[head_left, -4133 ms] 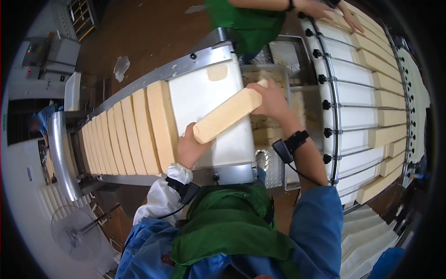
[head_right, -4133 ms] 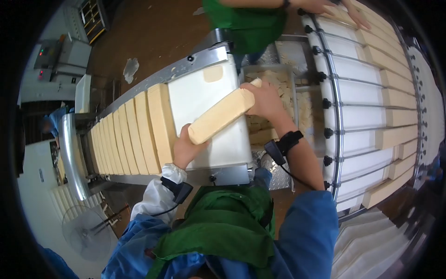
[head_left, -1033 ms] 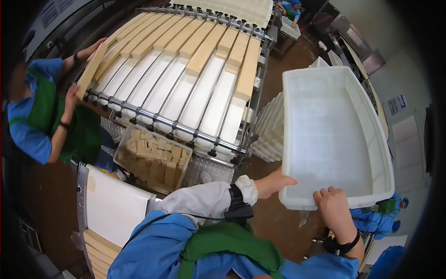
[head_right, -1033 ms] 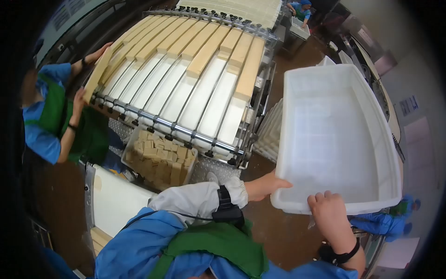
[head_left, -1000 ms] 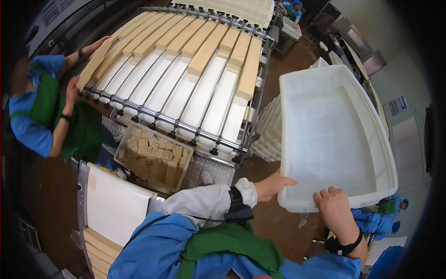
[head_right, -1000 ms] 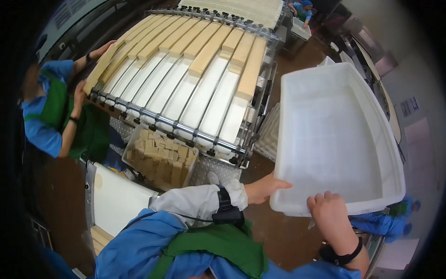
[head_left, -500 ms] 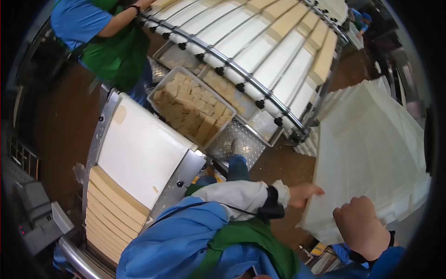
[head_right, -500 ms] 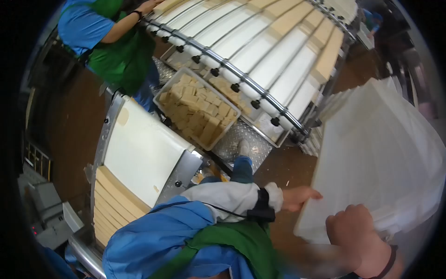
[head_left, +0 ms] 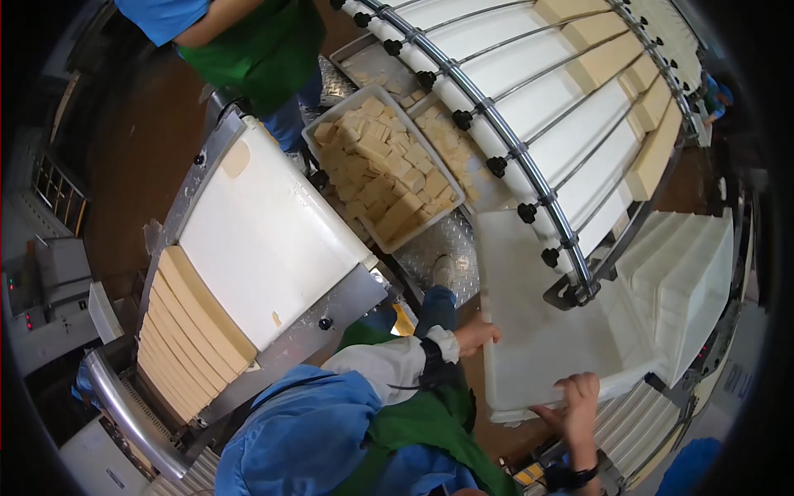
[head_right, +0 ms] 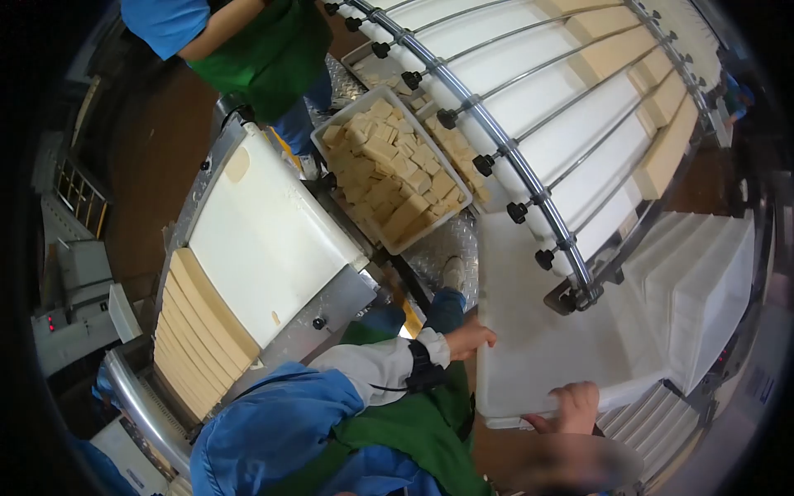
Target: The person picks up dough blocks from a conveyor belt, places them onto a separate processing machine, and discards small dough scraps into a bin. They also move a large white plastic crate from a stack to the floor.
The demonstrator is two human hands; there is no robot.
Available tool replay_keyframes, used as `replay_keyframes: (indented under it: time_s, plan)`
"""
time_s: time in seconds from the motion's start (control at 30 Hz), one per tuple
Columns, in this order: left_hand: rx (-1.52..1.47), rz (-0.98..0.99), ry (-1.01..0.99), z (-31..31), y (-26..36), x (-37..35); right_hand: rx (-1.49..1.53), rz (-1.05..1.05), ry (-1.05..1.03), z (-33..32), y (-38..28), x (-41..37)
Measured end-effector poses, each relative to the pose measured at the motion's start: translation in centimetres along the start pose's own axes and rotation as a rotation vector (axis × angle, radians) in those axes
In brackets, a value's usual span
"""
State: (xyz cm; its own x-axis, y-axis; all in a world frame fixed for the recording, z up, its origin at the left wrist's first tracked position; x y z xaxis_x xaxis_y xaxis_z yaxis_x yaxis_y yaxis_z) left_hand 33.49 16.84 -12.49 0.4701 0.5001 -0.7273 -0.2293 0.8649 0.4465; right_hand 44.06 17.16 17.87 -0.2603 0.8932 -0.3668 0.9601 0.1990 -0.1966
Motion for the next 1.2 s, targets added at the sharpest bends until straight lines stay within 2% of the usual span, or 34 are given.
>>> replay_keyframes:
  time_s: [0.03,0.07,0.13,0.2,0.27,0.37,0.4,0.47,0.5,0.53,0.57,0.6,0.63,0.67,0.7,0.77,0.83,0.87,0.9,0.97,1.03,1.07,1.1,1.17,1.2]
  plan:
    - [0.038,0.116,0.092,-0.9,-0.1,0.7,-0.028,0.148,0.196,1.4,1.9,-1.6]
    - [0.124,0.140,0.127,-1.6,0.3,1.0,-0.052,0.293,0.393,3.9,3.8,-3.9]
    - [0.297,0.193,0.200,-3.8,1.5,1.5,0.378,0.608,0.680,11.4,9.1,-7.7]
    - [0.307,0.292,0.270,-5.8,1.7,2.2,1.307,0.912,0.755,21.7,14.6,-9.1]
    - [0.330,0.387,0.332,-8.2,1.8,2.8,2.141,0.901,0.605,26.4,12.8,-4.0]
    - [0.472,0.447,0.484,-12.8,3.1,3.8,1.876,0.912,0.415,30.4,13.2,2.5]
    - [0.454,0.517,0.535,-14.9,2.7,4.8,1.295,0.776,0.149,32.5,15.2,5.3]
    - [0.438,0.688,0.644,-19.5,2.6,6.7,1.105,0.668,0.036,35.3,16.1,10.0]
    - [0.442,0.787,0.702,-21.9,3.1,7.3,1.496,0.709,0.166,35.6,15.2,14.0]
    - [0.507,0.828,0.785,-24.8,3.2,7.8,1.291,0.589,0.036,37.5,14.7,17.5]
    - [0.648,0.755,0.796,-28.3,3.0,9.3,1.065,0.455,-0.061,39.3,14.2,20.9]
    - [0.590,0.693,0.831,-30.7,4.0,9.4,0.859,0.317,-0.119,40.3,13.0,24.3]
    - [0.530,0.632,0.866,-33.0,5.1,9.4,0.944,0.396,-0.164,42.0,12.2,27.7]
    - [0.272,0.578,0.917,-33.9,6.7,7.9,1.024,0.481,-0.203,43.0,10.8,31.2]
    - [0.259,0.634,0.931,-37.0,6.2,8.8,1.579,0.829,-0.113,44.4,7.6,32.2]
    - [0.295,0.707,1.006,-41.7,3.6,10.3,1.726,0.825,-0.183,51.5,5.6,35.4]
    - [0.391,0.755,1.132,-44.7,1.7,11.2,1.724,0.763,-0.123,50.9,3.6,36.0]
    - [0.262,0.816,1.090,-47.4,0.0,12.1,1.716,0.730,-0.094,50.5,2.6,36.3]
    - [0.132,0.880,1.041,-51.1,-1.6,13.9,1.736,0.655,0.095,50.7,2.5,37.4]
    - [-0.224,1.006,0.866,-51.0,0.7,14.8,1.711,0.684,0.052,49.2,2.1,40.4]
    - [0.013,0.894,0.956,-47.6,9.0,11.3,1.641,0.578,-0.081,48.1,1.1,44.3]
    - [0.482,0.689,1.119,-47.3,11.3,10.8,1.670,0.600,0.003,48.1,0.2,45.6]
    - [0.524,0.762,1.209,-48.6,11.2,11.9,1.617,0.664,-0.029,48.6,-0.5,47.0]
    - [0.611,0.908,1.401,-51.0,9.5,13.9,1.519,0.659,0.083,51.7,0.0,48.6]
    - [0.601,0.849,1.386,-51.0,8.2,14.3,1.464,0.668,0.131,53.5,0.6,48.4]
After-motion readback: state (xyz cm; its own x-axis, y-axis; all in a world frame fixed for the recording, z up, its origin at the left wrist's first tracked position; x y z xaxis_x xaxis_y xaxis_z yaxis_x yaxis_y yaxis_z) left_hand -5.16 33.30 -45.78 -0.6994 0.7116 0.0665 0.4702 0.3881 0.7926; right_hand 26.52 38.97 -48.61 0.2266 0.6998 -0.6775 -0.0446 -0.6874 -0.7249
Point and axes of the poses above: each hand's wrist, its own x-axis towards the middle knuckle, its own z-axis out of the palm, y = z × x, the point moved 6 cm from there along x, towards the middle knuckle, and after that the axes turned 3 degrees about z, right-handed, at the moved point
